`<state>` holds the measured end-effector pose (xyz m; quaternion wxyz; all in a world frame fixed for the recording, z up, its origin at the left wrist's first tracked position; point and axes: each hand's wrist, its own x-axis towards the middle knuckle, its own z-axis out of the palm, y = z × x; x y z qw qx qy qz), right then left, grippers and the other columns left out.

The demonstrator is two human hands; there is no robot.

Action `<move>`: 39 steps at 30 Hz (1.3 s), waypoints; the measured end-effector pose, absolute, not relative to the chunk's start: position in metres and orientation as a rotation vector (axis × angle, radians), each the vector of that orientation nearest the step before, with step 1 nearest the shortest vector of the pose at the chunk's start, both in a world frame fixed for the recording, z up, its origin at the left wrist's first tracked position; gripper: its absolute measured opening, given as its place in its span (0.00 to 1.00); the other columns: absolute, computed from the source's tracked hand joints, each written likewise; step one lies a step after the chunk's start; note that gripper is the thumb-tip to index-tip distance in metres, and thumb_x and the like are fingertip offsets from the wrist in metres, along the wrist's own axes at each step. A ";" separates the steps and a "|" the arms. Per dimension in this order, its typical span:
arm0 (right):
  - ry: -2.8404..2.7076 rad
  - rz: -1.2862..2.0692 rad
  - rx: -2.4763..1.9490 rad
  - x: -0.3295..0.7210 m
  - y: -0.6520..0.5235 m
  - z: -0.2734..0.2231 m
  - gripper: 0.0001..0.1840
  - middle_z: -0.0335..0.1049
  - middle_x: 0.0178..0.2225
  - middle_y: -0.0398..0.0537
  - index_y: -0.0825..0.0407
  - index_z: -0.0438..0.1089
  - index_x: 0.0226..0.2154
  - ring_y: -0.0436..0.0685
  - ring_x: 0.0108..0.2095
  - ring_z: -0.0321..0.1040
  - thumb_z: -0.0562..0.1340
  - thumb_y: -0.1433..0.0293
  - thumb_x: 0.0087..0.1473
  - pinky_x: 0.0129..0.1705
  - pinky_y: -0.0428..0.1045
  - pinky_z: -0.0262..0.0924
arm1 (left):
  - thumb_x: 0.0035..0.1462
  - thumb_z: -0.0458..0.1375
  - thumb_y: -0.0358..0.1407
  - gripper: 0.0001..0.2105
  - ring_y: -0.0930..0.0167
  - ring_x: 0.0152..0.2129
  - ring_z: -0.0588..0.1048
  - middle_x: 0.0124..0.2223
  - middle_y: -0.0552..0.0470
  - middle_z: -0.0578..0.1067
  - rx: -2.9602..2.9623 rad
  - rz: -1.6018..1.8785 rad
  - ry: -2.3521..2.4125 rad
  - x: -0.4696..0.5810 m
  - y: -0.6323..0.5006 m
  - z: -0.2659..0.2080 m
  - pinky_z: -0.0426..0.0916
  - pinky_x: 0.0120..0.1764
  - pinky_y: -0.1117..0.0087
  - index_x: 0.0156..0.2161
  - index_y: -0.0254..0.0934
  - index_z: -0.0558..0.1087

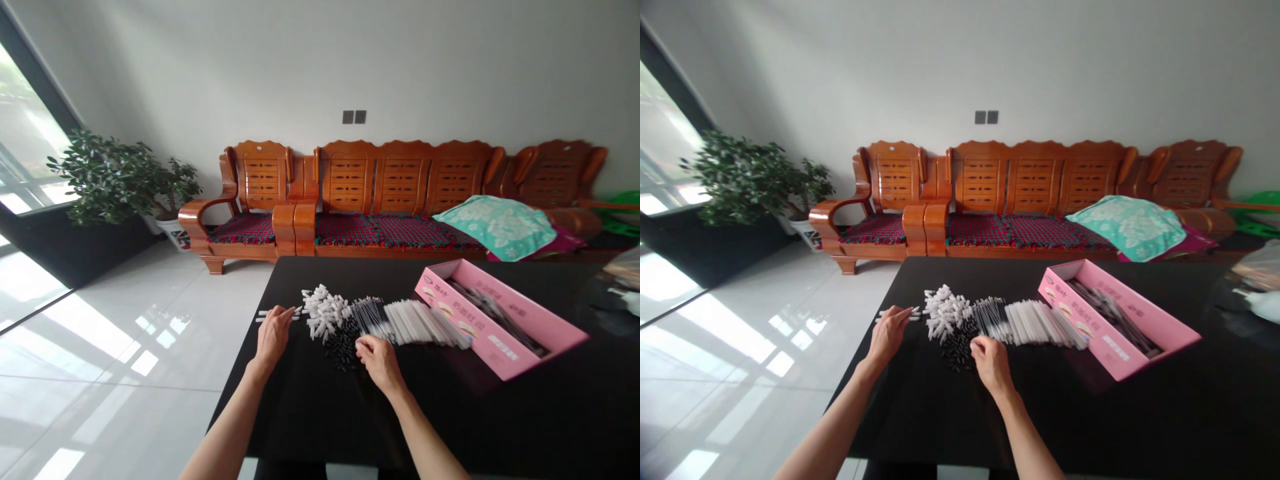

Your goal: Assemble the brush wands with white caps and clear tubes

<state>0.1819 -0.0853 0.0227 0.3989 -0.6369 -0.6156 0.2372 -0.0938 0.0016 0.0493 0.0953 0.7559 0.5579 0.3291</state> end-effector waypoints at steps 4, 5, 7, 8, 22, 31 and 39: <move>-1.417 0.814 -1.544 0.172 -0.085 0.028 0.17 0.75 0.26 0.51 0.54 0.75 0.33 0.57 0.26 0.72 0.57 0.59 0.56 0.26 0.47 0.63 | 0.54 0.61 0.41 0.15 0.71 0.26 0.71 0.31 0.50 0.75 1.555 1.176 1.320 -0.057 -0.017 0.057 0.66 0.30 0.72 0.43 0.35 0.79; -1.418 0.888 -1.484 0.167 -0.086 0.031 0.19 0.76 0.28 0.51 0.54 0.75 0.35 0.57 0.27 0.73 0.57 0.58 0.56 0.26 0.46 0.63 | 0.52 0.63 0.44 0.18 0.71 0.24 0.71 0.30 0.50 0.76 1.382 1.172 1.190 -0.046 -0.023 0.056 0.66 0.28 0.72 0.43 0.33 0.79; -1.443 1.035 -1.343 0.156 -0.089 0.039 0.19 0.76 0.31 0.50 0.54 0.75 0.40 0.56 0.30 0.73 0.59 0.57 0.55 0.27 0.46 0.64 | 0.47 0.66 0.45 0.20 0.73 0.23 0.71 0.30 0.49 0.77 1.141 1.166 1.035 -0.026 -0.034 0.049 0.66 0.27 0.73 0.41 0.31 0.79; -1.450 1.105 -1.288 0.152 -0.091 0.041 0.19 0.76 0.31 0.48 0.53 0.75 0.41 0.55 0.29 0.72 0.59 0.58 0.55 0.27 0.45 0.64 | 0.46 0.67 0.45 0.21 0.74 0.22 0.71 0.30 0.50 0.77 1.063 1.165 1.004 -0.018 -0.039 0.045 0.67 0.27 0.74 0.41 0.31 0.79; -1.187 1.143 -1.459 0.152 -0.093 0.024 0.19 0.69 0.20 0.43 0.56 0.75 0.34 0.49 0.17 0.63 0.62 0.57 0.49 0.14 0.41 0.54 | 0.51 0.63 0.43 0.16 0.73 0.19 0.70 0.26 0.51 0.73 1.108 1.193 1.087 0.010 -0.029 0.021 0.69 0.25 0.72 0.38 0.31 0.78; -1.034 1.120 -1.488 0.165 -0.094 0.020 0.20 0.67 0.18 0.42 0.57 0.73 0.31 0.48 0.15 0.62 0.62 0.56 0.47 0.13 0.41 0.54 | 0.56 0.57 0.27 0.13 0.69 0.38 0.73 0.45 0.48 0.74 2.201 0.878 1.358 -0.009 -0.007 0.019 0.66 0.42 0.69 0.43 0.42 0.79; -1.067 1.068 -1.495 0.173 -0.101 0.035 0.19 0.64 0.15 0.40 0.55 0.73 0.31 0.49 0.14 0.60 0.61 0.55 0.49 0.14 0.42 0.53 | 0.53 0.62 0.38 0.07 0.71 0.27 0.72 0.31 0.52 0.75 1.721 1.061 1.178 -0.022 -0.008 0.032 0.67 0.34 0.72 0.34 0.37 0.77</move>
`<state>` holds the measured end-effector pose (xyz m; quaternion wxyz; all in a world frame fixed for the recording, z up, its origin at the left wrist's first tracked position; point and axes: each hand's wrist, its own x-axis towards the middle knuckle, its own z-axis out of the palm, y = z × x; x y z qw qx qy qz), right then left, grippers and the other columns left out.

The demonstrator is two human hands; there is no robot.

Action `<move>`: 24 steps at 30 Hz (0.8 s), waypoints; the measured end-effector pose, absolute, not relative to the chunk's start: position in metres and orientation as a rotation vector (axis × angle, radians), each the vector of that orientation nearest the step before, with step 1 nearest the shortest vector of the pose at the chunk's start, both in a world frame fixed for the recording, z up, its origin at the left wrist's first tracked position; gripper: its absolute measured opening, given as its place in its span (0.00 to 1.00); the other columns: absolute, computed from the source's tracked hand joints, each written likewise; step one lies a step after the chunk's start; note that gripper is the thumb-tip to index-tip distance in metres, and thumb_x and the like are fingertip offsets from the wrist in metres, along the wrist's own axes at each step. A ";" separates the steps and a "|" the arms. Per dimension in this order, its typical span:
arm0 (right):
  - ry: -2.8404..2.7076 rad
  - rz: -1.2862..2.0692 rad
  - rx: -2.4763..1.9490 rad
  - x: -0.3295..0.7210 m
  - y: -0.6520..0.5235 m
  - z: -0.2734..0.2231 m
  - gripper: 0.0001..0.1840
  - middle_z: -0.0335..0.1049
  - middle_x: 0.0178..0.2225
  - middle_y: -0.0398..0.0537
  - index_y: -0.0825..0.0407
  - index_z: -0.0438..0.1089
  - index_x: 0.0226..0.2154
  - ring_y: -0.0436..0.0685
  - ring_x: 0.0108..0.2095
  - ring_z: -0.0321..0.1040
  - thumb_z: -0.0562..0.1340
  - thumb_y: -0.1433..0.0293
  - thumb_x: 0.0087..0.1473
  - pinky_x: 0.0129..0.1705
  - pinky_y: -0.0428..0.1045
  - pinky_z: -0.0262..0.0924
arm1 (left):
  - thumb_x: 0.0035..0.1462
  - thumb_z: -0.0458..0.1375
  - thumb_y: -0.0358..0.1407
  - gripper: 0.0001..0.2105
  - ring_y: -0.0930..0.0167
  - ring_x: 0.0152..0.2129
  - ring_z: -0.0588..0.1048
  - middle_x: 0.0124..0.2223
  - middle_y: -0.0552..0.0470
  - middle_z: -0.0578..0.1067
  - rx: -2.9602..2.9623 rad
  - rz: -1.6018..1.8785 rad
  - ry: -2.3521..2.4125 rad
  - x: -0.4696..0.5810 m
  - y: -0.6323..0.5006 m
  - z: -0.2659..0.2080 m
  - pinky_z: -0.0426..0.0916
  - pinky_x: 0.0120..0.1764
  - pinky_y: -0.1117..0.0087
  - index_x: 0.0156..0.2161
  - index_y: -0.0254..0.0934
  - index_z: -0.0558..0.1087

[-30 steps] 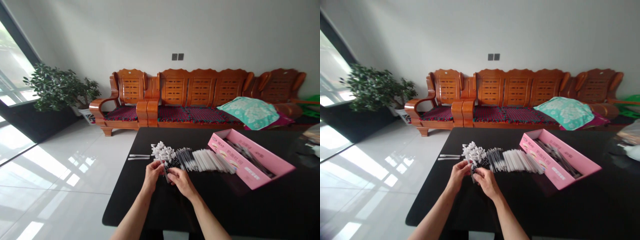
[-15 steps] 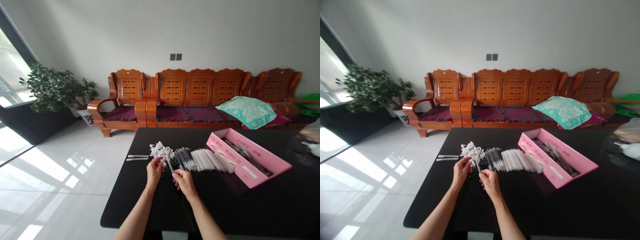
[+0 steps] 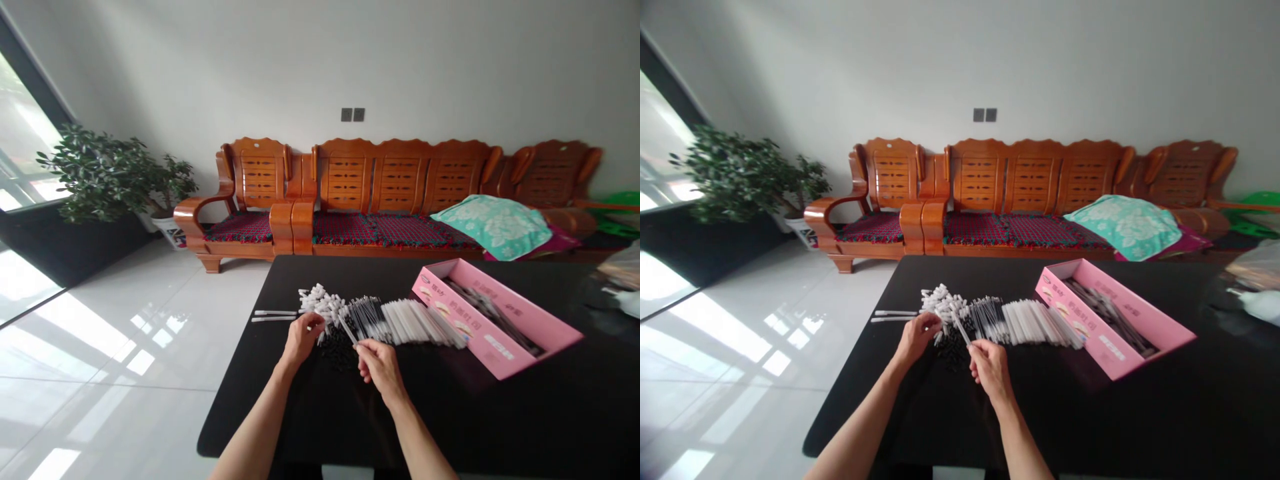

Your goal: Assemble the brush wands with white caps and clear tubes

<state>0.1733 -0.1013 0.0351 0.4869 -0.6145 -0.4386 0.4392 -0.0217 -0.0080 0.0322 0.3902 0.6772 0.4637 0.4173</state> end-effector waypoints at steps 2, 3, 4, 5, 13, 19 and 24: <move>-1.132 0.986 -1.497 0.175 -0.102 0.042 0.18 0.58 0.12 0.37 0.55 0.74 0.28 0.48 0.13 0.56 0.60 0.56 0.51 0.14 0.43 0.50 | 0.51 0.62 0.45 0.13 0.71 0.24 0.71 0.28 0.52 0.74 1.448 1.126 1.048 -0.024 -0.011 0.033 0.67 0.30 0.72 0.35 0.35 0.77; -1.184 0.936 -1.491 0.175 -0.102 0.046 0.18 0.56 0.12 0.37 0.55 0.73 0.27 0.48 0.13 0.54 0.60 0.57 0.51 0.15 0.43 0.49 | 0.51 0.62 0.47 0.16 0.72 0.23 0.71 0.28 0.52 0.74 1.342 1.156 0.999 -0.025 -0.013 0.033 0.67 0.28 0.72 0.35 0.34 0.76; -1.242 0.891 -1.484 0.175 -0.102 0.049 0.17 0.55 0.12 0.37 0.55 0.74 0.26 0.48 0.13 0.53 0.59 0.58 0.52 0.15 0.43 0.47 | 0.50 0.63 0.48 0.17 0.73 0.22 0.70 0.28 0.52 0.74 1.270 1.181 0.965 -0.024 -0.015 0.033 0.67 0.28 0.72 0.35 0.33 0.76; -1.293 0.856 -1.479 0.175 -0.102 0.052 0.17 0.54 0.12 0.37 0.54 0.74 0.26 0.47 0.14 0.52 0.59 0.58 0.53 0.16 0.44 0.46 | 0.50 0.63 0.49 0.18 0.73 0.21 0.70 0.28 0.52 0.74 1.231 1.202 0.942 -0.024 -0.017 0.033 0.67 0.27 0.73 0.35 0.33 0.76; -1.456 0.786 -1.435 0.170 -0.098 0.065 0.15 0.55 0.17 0.39 0.54 0.71 0.21 0.48 0.20 0.51 0.58 0.63 0.53 0.22 0.45 0.44 | 0.53 0.62 0.49 0.19 0.76 0.20 0.66 0.24 0.55 0.70 1.294 1.205 0.889 -0.024 -0.018 0.034 0.61 0.26 0.76 0.36 0.31 0.76; -1.501 0.817 -1.408 0.173 -0.100 0.072 0.15 0.56 0.17 0.39 0.54 0.73 0.21 0.49 0.21 0.52 0.58 0.65 0.52 0.24 0.45 0.45 | 0.56 0.59 0.50 0.19 0.76 0.20 0.62 0.22 0.56 0.66 1.428 1.135 0.885 -0.031 -0.017 0.041 0.56 0.25 0.76 0.36 0.32 0.77; -1.489 0.846 -1.406 0.173 -0.099 0.073 0.14 0.56 0.17 0.39 0.55 0.71 0.20 0.49 0.22 0.53 0.59 0.65 0.51 0.24 0.45 0.45 | 0.55 0.60 0.50 0.20 0.77 0.19 0.60 0.21 0.56 0.64 1.462 1.065 0.824 -0.029 -0.021 0.046 0.54 0.24 0.76 0.33 0.31 0.77</move>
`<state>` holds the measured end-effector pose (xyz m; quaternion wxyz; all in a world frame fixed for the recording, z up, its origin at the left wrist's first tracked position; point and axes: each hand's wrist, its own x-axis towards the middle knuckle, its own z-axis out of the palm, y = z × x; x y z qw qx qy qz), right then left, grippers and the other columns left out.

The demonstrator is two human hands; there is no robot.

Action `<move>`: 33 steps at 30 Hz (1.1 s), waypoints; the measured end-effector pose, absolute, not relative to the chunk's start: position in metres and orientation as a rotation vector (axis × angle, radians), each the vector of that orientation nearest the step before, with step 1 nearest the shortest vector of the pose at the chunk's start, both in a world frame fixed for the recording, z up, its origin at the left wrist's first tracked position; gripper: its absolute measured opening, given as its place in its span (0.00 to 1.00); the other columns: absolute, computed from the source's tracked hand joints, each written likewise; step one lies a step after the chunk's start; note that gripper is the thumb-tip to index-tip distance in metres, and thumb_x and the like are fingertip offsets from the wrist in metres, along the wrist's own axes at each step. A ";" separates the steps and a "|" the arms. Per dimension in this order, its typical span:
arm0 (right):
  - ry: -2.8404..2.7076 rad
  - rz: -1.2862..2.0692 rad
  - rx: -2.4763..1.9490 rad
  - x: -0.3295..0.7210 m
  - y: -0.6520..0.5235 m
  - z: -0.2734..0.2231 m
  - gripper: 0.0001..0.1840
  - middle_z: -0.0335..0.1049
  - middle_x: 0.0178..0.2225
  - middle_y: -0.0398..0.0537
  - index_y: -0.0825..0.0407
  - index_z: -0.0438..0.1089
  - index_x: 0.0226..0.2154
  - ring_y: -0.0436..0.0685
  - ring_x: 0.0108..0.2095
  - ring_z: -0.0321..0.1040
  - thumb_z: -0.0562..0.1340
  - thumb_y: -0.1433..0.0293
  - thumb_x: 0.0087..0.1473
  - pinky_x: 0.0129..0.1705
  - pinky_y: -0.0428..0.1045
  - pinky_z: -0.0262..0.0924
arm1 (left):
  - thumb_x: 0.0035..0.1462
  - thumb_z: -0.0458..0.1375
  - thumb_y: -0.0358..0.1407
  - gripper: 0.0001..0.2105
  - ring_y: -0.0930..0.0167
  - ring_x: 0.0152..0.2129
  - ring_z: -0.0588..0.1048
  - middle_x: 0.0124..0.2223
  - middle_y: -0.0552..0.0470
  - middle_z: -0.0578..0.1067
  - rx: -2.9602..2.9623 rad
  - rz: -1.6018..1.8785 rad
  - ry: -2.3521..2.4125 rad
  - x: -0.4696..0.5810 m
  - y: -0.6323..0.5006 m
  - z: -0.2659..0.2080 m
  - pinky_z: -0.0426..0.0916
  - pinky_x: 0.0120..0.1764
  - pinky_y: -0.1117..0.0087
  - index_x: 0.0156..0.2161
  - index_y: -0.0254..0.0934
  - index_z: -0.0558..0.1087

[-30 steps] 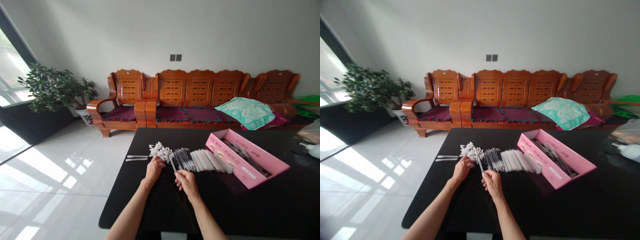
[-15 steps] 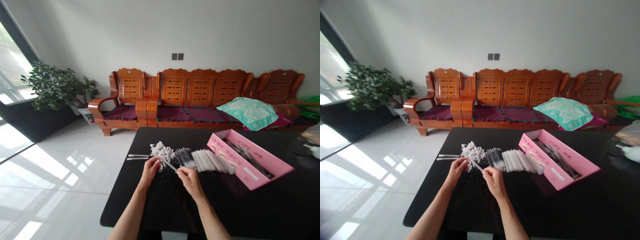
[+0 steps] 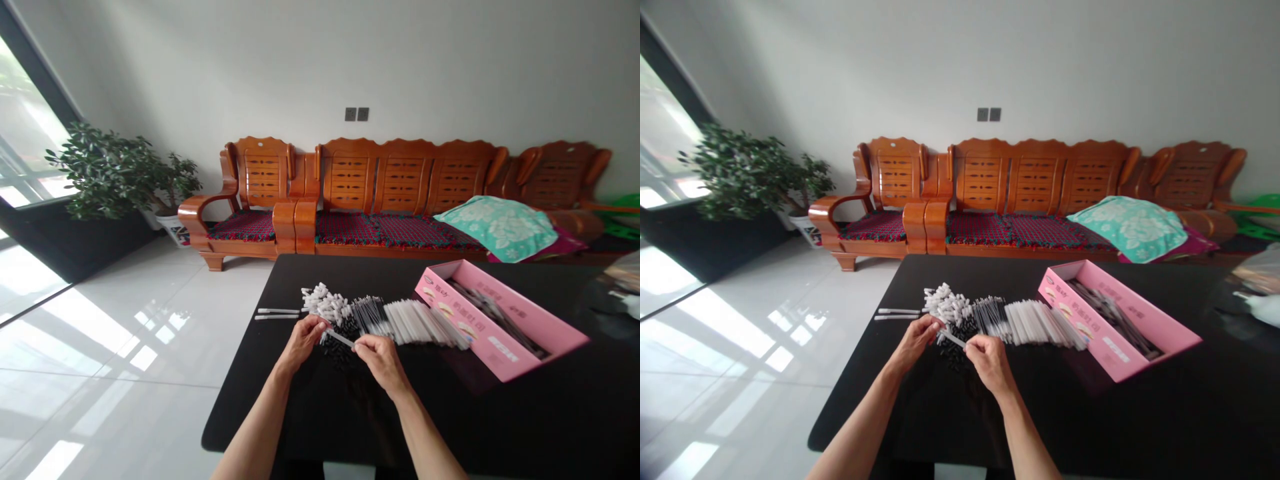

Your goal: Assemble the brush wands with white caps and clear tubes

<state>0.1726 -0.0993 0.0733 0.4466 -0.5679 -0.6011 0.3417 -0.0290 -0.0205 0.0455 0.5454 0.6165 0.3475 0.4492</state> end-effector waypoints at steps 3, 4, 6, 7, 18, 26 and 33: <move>-1.462 0.854 -1.425 0.171 -0.098 0.074 0.15 0.55 0.16 0.39 0.55 0.70 0.19 0.49 0.21 0.52 0.59 0.65 0.51 0.24 0.45 0.45 | 0.52 0.63 0.49 0.19 0.79 0.17 0.58 0.20 0.58 0.63 1.288 1.076 0.830 -0.024 -0.022 0.042 0.52 0.22 0.77 0.34 0.31 0.77; -1.459 0.853 -1.426 0.171 -0.098 0.073 0.16 0.56 0.16 0.39 0.55 0.70 0.19 0.49 0.22 0.53 0.59 0.64 0.52 0.24 0.45 0.45 | 0.50 0.65 0.49 0.19 0.79 0.17 0.59 0.20 0.58 0.64 1.207 1.090 0.829 -0.022 -0.023 0.040 0.52 0.22 0.77 0.34 0.31 0.77; -1.463 0.841 -1.420 0.169 -0.097 0.072 0.16 0.57 0.17 0.39 0.55 0.71 0.20 0.49 0.22 0.53 0.59 0.63 0.53 0.24 0.45 0.45 | 0.47 0.67 0.47 0.18 0.79 0.17 0.60 0.21 0.57 0.66 1.061 1.121 0.822 -0.018 -0.024 0.035 0.54 0.22 0.78 0.34 0.31 0.77; -1.467 0.832 -1.419 0.167 -0.097 0.071 0.17 0.57 0.17 0.39 0.56 0.71 0.21 0.49 0.22 0.53 0.59 0.62 0.53 0.24 0.45 0.45 | 0.46 0.68 0.47 0.18 0.80 0.17 0.62 0.22 0.57 0.68 1.005 1.133 0.824 -0.015 -0.025 0.032 0.56 0.23 0.78 0.34 0.30 0.77; -1.618 0.423 -1.577 0.138 -0.107 0.073 0.20 0.67 0.19 0.45 0.52 0.69 0.22 0.50 0.21 0.59 0.55 0.61 0.60 0.26 0.45 0.47 | 0.45 0.67 0.50 0.22 0.77 0.19 0.65 0.22 0.54 0.71 0.842 1.411 1.043 0.011 -0.034 0.026 0.60 0.25 0.76 0.35 0.30 0.81; -1.689 0.203 -1.633 0.122 -0.106 0.074 0.20 0.67 0.17 0.45 0.52 0.67 0.22 0.50 0.19 0.61 0.53 0.63 0.62 0.26 0.46 0.45 | 0.49 0.64 0.50 0.21 0.76 0.20 0.63 0.20 0.56 0.68 0.924 1.523 1.144 0.014 -0.036 0.025 0.59 0.25 0.76 0.36 0.31 0.81; -1.654 0.061 -1.611 0.110 -0.110 0.064 0.20 0.70 0.18 0.47 0.52 0.69 0.23 0.50 0.18 0.62 0.52 0.64 0.63 0.26 0.46 0.45 | 0.51 0.63 0.49 0.20 0.76 0.20 0.63 0.22 0.55 0.69 0.963 1.557 1.183 0.012 -0.042 0.033 0.59 0.25 0.76 0.37 0.31 0.81</move>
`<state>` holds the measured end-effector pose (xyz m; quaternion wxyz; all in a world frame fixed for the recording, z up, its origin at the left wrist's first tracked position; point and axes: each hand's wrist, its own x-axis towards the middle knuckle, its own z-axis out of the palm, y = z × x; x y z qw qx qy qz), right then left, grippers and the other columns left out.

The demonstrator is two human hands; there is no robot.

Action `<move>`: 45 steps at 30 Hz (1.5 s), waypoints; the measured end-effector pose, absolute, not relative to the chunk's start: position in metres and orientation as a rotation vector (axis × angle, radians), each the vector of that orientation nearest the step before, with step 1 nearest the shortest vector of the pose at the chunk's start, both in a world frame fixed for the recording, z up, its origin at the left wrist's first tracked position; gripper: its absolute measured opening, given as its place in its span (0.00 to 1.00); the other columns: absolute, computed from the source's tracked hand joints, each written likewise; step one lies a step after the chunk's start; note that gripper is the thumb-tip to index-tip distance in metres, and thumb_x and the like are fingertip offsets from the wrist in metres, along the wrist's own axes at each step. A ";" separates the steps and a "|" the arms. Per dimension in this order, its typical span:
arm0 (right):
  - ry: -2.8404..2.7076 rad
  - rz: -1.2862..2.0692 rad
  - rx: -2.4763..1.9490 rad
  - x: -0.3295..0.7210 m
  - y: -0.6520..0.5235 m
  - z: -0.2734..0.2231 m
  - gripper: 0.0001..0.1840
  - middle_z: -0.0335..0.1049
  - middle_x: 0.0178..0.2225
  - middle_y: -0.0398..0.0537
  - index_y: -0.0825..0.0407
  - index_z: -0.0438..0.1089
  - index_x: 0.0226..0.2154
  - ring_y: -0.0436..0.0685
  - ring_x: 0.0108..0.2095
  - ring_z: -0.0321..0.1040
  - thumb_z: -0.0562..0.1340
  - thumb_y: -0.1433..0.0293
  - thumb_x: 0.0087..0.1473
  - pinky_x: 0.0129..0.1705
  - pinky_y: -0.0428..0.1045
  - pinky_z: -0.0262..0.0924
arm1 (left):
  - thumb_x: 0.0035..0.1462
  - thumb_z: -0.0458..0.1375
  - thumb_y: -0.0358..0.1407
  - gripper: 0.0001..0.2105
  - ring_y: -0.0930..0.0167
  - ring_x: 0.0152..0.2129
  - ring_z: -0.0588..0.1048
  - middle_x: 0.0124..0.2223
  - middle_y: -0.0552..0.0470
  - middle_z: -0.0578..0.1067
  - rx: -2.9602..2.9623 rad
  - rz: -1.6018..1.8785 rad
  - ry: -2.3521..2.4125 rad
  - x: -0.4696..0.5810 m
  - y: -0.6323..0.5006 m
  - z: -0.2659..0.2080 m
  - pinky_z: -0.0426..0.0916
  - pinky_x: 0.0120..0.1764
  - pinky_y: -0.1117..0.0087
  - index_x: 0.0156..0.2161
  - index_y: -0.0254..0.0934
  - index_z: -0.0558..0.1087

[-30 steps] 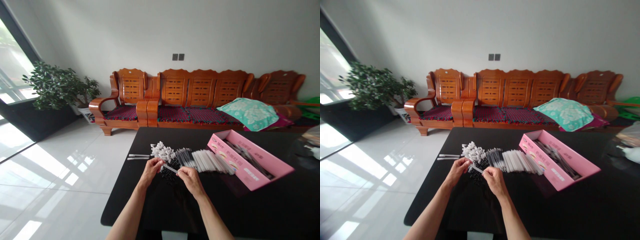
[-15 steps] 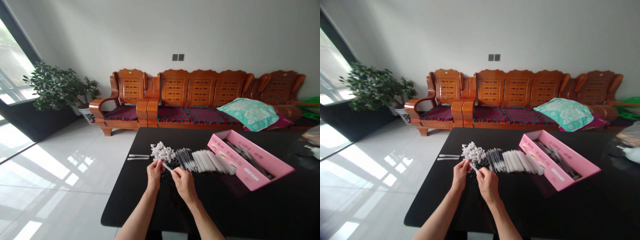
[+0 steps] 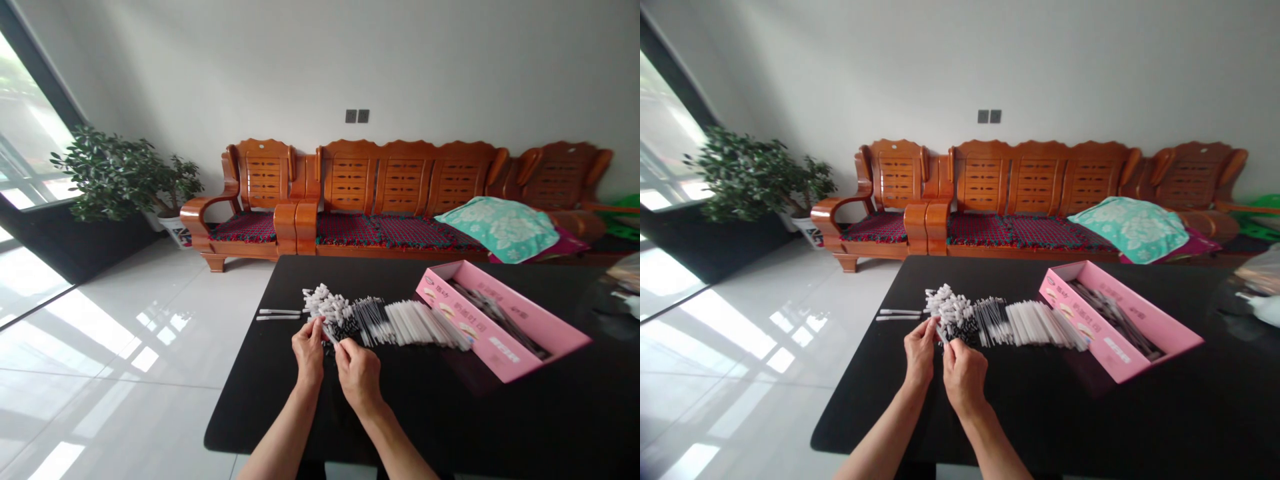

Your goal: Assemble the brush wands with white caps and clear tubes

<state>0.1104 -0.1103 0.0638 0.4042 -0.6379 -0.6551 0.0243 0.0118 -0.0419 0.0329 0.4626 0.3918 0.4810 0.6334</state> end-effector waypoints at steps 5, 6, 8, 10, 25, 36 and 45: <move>-1.595 0.387 -1.500 0.125 -0.107 0.071 0.20 0.68 0.19 0.44 0.53 0.70 0.24 0.50 0.21 0.61 0.54 0.61 0.61 0.26 0.44 0.49 | 0.49 0.65 0.47 0.20 0.75 0.22 0.68 0.25 0.52 0.73 0.934 1.406 1.011 -0.004 -0.041 0.046 0.66 0.28 0.74 0.38 0.29 0.80; -1.581 0.467 -1.468 0.130 -0.104 0.072 0.20 0.67 0.19 0.44 0.53 0.71 0.24 0.50 0.21 0.61 0.55 0.60 0.61 0.25 0.44 0.50 | 0.47 0.66 0.46 0.20 0.74 0.23 0.70 0.26 0.51 0.74 0.931 1.353 0.984 -0.009 -0.039 0.047 0.68 0.30 0.73 0.39 0.29 0.80; -1.534 0.600 -1.428 0.140 -0.098 0.071 0.19 0.67 0.19 0.43 0.54 0.73 0.25 0.50 0.22 0.62 0.58 0.58 0.58 0.24 0.44 0.51 | 0.44 0.69 0.44 0.20 0.74 0.23 0.72 0.27 0.49 0.76 0.923 1.272 0.949 -0.022 -0.033 0.048 0.70 0.31 0.72 0.38 0.28 0.80; -1.430 0.670 -1.442 0.151 -0.091 0.066 0.19 0.67 0.19 0.43 0.55 0.75 0.30 0.51 0.21 0.63 0.60 0.55 0.55 0.23 0.44 0.53 | 0.41 0.70 0.42 0.20 0.74 0.22 0.72 0.26 0.50 0.76 0.887 1.317 0.967 -0.040 -0.024 0.046 0.69 0.30 0.73 0.37 0.28 0.80; -1.232 0.791 -1.581 0.180 -0.095 0.034 0.22 0.67 0.17 0.44 0.54 0.74 0.31 0.52 0.18 0.65 0.57 0.53 0.54 0.16 0.43 0.57 | 0.46 0.60 0.44 0.14 0.64 0.27 0.80 0.27 0.51 0.79 0.901 1.478 1.918 -0.159 0.012 -0.007 0.72 0.37 0.65 0.35 0.37 0.77; -1.246 0.795 -1.581 0.181 -0.097 0.032 0.19 0.66 0.16 0.43 0.54 0.73 0.29 0.51 0.16 0.63 0.57 0.55 0.54 0.16 0.42 0.57 | 0.54 0.58 0.35 0.14 0.70 0.29 0.76 0.44 0.47 0.76 1.608 1.246 2.069 -0.121 0.001 0.002 0.69 0.42 0.67 0.46 0.38 0.76; -1.232 0.829 -1.599 0.185 -0.102 0.034 0.20 0.66 0.16 0.42 0.54 0.73 0.28 0.51 0.16 0.64 0.57 0.55 0.53 0.16 0.43 0.57 | 0.56 0.57 0.31 0.11 0.66 0.37 0.76 0.47 0.49 0.75 2.001 0.891 2.043 -0.104 0.016 0.005 0.68 0.38 0.69 0.43 0.39 0.78</move>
